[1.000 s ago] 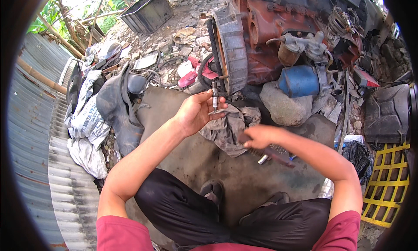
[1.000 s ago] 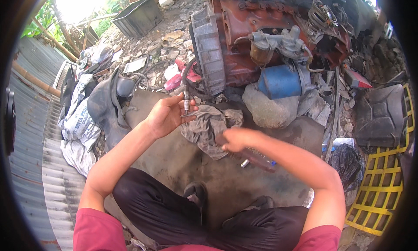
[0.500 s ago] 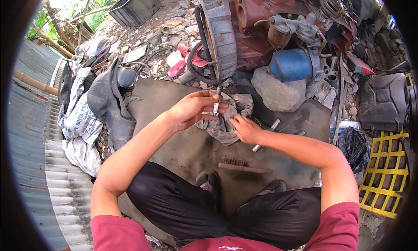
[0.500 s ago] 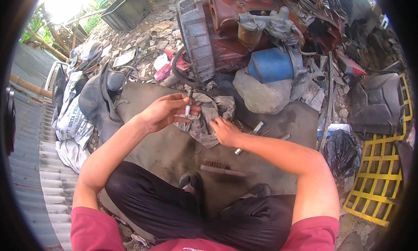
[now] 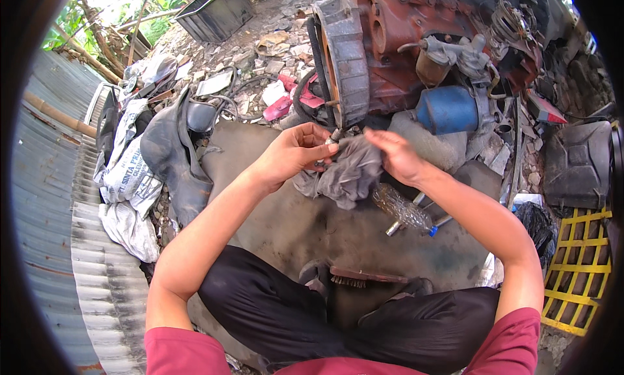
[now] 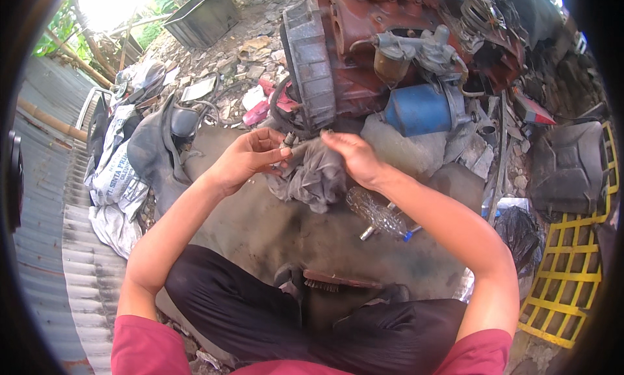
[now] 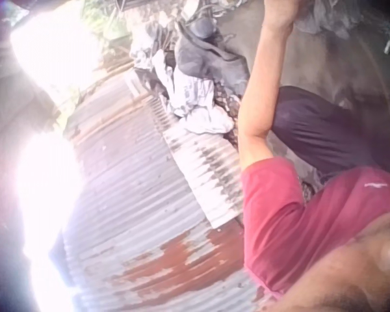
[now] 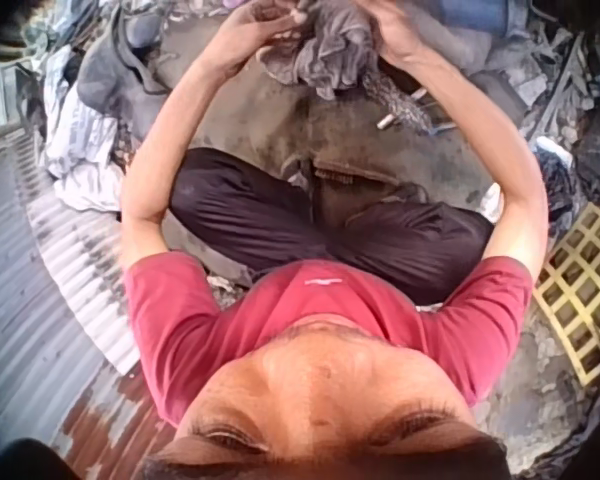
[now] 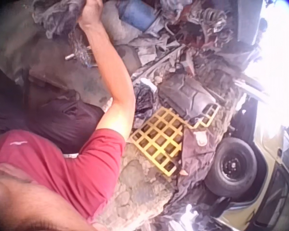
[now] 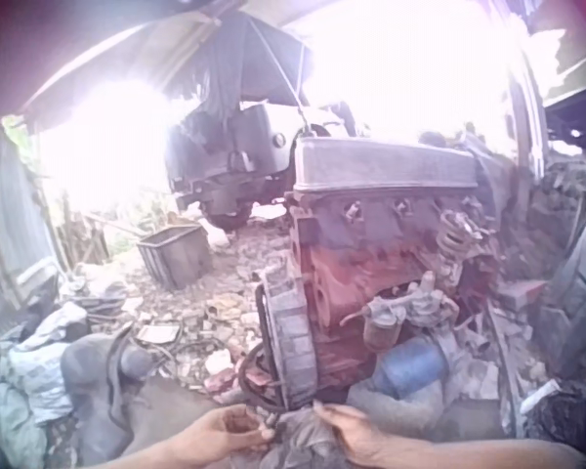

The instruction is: The person removes a spark plug from an engine, cleans it with a cloth and a brush, and then puts it back into the engine.

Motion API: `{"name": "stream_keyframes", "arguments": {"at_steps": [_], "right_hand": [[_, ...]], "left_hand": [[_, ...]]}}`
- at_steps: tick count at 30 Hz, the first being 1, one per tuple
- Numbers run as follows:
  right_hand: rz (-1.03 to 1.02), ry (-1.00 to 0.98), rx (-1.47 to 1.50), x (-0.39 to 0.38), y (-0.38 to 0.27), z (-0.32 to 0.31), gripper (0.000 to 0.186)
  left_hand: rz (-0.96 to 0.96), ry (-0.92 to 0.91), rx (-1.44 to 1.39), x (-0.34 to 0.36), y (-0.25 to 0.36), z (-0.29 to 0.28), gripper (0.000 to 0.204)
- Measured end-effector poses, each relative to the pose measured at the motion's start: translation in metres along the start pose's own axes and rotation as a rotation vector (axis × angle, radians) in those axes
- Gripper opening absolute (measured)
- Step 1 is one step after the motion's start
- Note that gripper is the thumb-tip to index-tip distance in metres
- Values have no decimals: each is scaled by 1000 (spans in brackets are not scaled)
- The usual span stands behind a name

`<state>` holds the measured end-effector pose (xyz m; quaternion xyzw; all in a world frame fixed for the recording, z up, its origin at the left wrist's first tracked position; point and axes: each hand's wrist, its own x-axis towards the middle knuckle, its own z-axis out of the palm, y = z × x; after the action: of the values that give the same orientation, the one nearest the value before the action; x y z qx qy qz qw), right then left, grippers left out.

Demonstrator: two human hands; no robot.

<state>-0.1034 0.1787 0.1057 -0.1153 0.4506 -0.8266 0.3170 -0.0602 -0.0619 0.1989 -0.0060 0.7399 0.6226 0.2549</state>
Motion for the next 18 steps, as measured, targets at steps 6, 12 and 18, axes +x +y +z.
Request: {"name": "stream_keyframes", "arguments": {"at_steps": [6, 12, 18], "right_hand": [[-247, -11, 96, -4, -48, 53, 32], [-415, -22, -453, -12, -21, 60, 41], [-287, 141, -664, -13, -14, 63, 32]], "left_hand": [[157, 129, -32, 6, 7, 15, 16], [527, 214, 335, -3, -4, 25, 17], [650, 274, 874, -20, 21, 30, 23]]}}
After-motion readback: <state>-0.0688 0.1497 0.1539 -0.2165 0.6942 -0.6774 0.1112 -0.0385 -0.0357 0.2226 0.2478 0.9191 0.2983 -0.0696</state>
